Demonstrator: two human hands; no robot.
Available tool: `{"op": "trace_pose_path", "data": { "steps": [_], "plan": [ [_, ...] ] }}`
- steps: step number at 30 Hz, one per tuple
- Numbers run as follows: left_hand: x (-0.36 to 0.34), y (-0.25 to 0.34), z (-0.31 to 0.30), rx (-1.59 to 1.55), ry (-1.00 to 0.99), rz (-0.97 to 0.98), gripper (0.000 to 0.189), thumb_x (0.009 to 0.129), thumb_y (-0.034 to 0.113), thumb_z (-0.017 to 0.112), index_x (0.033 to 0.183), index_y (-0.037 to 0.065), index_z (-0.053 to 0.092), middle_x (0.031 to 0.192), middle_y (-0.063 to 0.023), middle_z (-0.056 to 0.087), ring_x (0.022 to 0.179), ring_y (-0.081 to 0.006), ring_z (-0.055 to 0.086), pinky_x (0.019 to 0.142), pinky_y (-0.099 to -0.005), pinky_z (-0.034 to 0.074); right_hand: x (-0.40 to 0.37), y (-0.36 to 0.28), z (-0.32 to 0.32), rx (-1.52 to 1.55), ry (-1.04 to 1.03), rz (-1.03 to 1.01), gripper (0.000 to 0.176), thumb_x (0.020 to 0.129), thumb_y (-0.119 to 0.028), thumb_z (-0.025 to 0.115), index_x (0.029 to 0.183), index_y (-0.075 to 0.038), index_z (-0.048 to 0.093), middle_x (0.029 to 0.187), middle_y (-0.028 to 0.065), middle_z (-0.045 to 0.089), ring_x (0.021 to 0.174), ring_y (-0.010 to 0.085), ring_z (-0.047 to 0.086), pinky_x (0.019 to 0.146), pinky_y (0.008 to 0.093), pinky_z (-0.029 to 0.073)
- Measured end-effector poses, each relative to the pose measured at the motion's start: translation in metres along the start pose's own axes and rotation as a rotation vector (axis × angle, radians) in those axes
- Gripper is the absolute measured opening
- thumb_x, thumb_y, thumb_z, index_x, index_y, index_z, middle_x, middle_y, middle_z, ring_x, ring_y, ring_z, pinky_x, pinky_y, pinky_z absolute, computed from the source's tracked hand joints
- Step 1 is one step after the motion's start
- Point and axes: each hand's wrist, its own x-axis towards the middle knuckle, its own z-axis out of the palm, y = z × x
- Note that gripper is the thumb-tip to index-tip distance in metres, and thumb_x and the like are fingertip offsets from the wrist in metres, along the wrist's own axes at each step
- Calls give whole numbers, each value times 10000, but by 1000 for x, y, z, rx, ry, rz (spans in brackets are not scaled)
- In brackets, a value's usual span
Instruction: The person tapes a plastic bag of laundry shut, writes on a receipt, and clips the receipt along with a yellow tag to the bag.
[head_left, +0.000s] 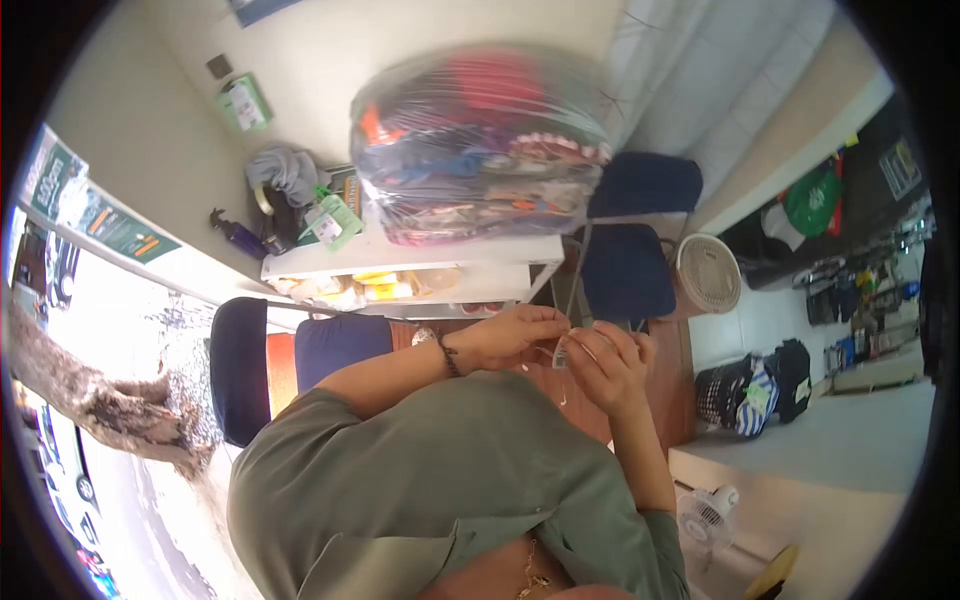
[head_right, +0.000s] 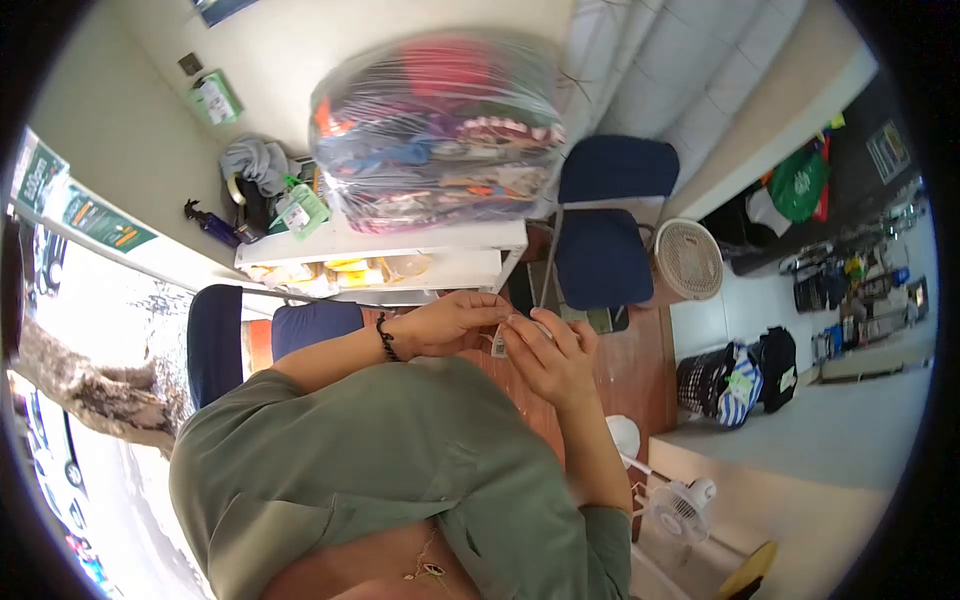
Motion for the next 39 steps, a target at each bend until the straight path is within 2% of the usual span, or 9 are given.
{"op": "trace_pose_path", "data": {
  "steps": [8,13,15,18,23,24,28,35,39],
  "plan": [
    [-83,61,-126,113,449,465,106,972,138,583,955,33,582,857,10,598,767,-62,553,701,-218,462,151,-17,75,339,-118,-237,206,708,-209,711,912,-196,683,1025,-82,671,1019,159,591,843,357,337],
    [-147,85,-213,-185,768,694,274,940,24,570,1179,47,437,972,-133,671,848,-159,660,708,-258,528,270,-44,147,630,-100,-278,219,694,-74,716,886,-167,665,922,-25,684,885,201,624,822,363,367],
    [-165,97,-234,-369,951,853,240,949,0,542,1175,35,471,922,-91,655,800,-136,627,672,-233,495,309,-58,174,775,-93,-92,169,740,-23,682,871,-125,651,864,-12,675,822,183,622,791,332,402],
    [-201,80,-296,49,1130,755,146,940,-10,474,1013,26,595,890,-45,622,734,-96,554,654,-216,446,370,-76,215,1026,-206,297,66,818,-8,658,860,-45,623,806,2,657,739,123,601,701,263,453],
    [-223,57,-319,-48,1199,766,203,894,13,454,982,26,636,801,-1,542,759,-90,503,678,-241,437,450,-90,310,954,-642,379,183,789,-130,753,888,-27,638,752,33,664,697,114,606,655,264,480],
    [-224,59,-312,-92,1216,741,155,915,47,544,1058,40,603,844,17,447,741,-72,466,664,-224,417,457,-94,326,874,-722,358,202,775,-162,766,887,-37,655,753,44,673,702,126,616,664,273,486],
    [-211,57,-280,66,1199,673,387,923,63,584,1291,65,463,946,-50,509,820,-153,520,753,-277,472,459,-97,393,587,-1036,261,252,722,-267,801,875,-83,721,793,79,710,725,170,653,695,304,506],
    [-199,86,-293,-234,924,618,215,996,88,492,1185,15,564,839,-1,531,679,-91,522,586,-238,443,458,-99,422,264,-1292,127,248,689,-304,788,861,-128,762,853,83,733,785,211,688,752,337,537],
    [-164,119,-308,619,1353,888,287,861,171,715,1118,77,628,788,-13,528,569,-105,488,502,-277,435,452,-102,422,115,-1275,60,203,669,-280,761,829,-155,761,884,93,735,852,250,704,788,363,547]
  ]
}}
